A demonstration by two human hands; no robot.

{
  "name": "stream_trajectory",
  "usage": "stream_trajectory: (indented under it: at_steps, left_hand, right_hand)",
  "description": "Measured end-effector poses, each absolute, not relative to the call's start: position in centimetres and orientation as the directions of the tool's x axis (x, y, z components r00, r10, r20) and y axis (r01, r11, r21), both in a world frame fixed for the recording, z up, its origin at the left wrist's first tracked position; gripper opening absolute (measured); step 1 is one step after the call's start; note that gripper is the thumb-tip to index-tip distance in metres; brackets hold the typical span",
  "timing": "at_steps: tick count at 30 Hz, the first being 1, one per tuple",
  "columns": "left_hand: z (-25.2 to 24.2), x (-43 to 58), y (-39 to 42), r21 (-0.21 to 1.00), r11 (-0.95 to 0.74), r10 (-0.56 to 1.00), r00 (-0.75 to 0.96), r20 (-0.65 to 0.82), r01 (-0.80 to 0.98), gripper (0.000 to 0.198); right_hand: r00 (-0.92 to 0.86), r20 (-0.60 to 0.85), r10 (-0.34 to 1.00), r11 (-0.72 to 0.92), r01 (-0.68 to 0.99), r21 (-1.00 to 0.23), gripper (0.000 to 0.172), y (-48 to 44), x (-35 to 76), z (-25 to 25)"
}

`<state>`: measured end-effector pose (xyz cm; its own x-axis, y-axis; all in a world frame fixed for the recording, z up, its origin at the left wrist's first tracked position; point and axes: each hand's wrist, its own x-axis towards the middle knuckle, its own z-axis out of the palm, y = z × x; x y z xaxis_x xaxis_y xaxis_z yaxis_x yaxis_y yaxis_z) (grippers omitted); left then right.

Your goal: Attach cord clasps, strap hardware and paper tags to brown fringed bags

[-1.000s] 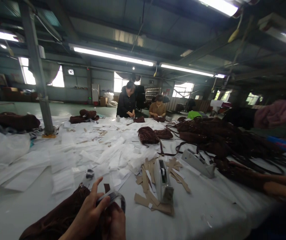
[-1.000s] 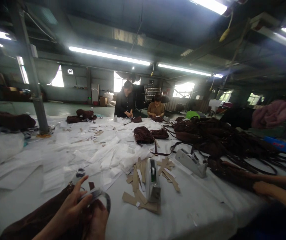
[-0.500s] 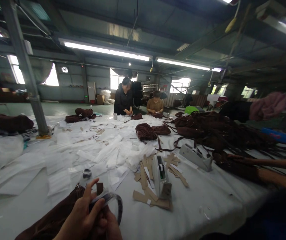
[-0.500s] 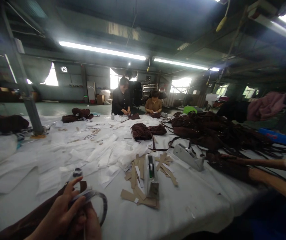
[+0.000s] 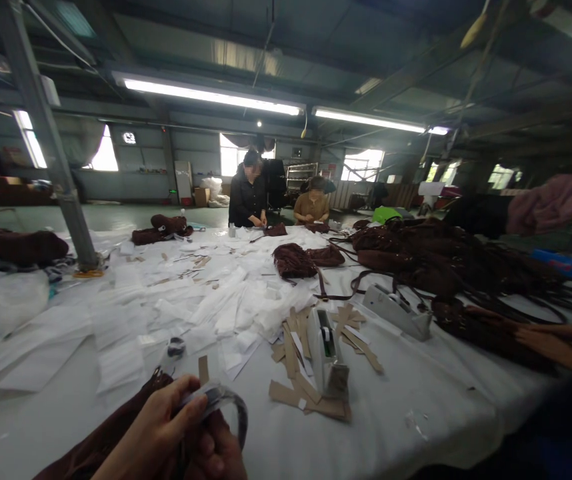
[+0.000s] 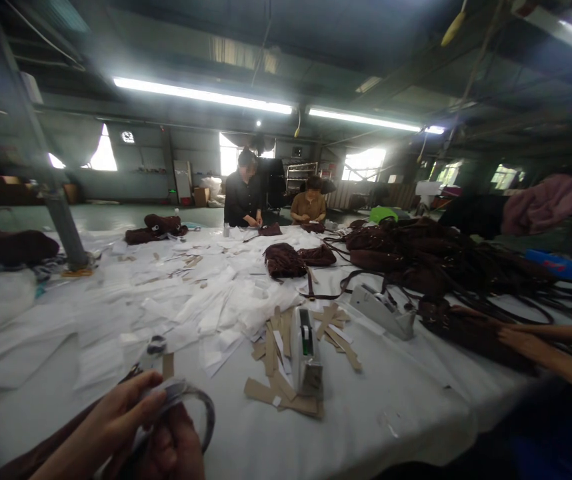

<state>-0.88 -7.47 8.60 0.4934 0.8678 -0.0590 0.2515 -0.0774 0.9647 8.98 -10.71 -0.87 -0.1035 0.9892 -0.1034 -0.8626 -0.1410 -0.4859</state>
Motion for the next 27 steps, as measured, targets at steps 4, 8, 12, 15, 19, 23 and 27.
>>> stream_trajectory:
  at_steps: [4, 8, 12, 15, 19, 23, 27]
  left_hand:
    - [7.7, -0.9, -7.2, 0.934, -0.224, 0.856, 0.514, 0.051, 0.28, 0.03]
    - [6.7, -1.5, -6.0, 0.989, -0.121, 0.909, 0.409, 0.076, 0.086, 0.029]
    - [7.1, -2.9, -4.6, 0.957, 0.263, 0.879, 0.439, -0.184, -0.125, 0.032]
    - [6.8, -3.4, -4.4, 0.897, 0.438, 0.72, 0.621, -0.311, -0.059, 0.032]
    - [3.2, -3.3, -4.7, 0.793, 0.608, 0.598, 0.68, -0.424, -0.04, 0.039]
    - [-1.4, -3.6, -4.6, 0.664, 0.747, 0.524, 0.645, -0.557, -0.034, 0.049]
    - [-1.9, -4.1, -3.9, 0.696, 0.696, 0.649, 0.569, -0.505, -0.178, 0.051]
  right_hand:
    - [0.01, -0.151, 0.988, -0.099, -0.709, -0.699, 0.048, -11.2, 9.5, 1.2]
    - [0.15, -0.083, 0.985, -0.047, -0.226, -0.973, 0.052, -12.1, 11.3, 2.7]
    - [0.383, 0.229, 0.895, 0.106, 0.316, -0.943, 0.042, -13.3, 14.5, 4.2]
    - [0.278, 0.433, 0.857, 0.25, 0.511, -0.823, 0.044, -13.2, 16.0, 5.0]
    - [0.026, 0.337, 0.941, 0.288, 0.464, -0.838, 0.051, -12.2, 15.1, 2.5]
    - [0.138, 0.455, 0.88, 0.227, 0.718, -0.657, 0.053, -12.3, 13.9, -2.2]
    - [0.106, 0.572, 0.813, 0.196, 0.876, -0.441, 0.037, -15.5, 12.5, -3.4]
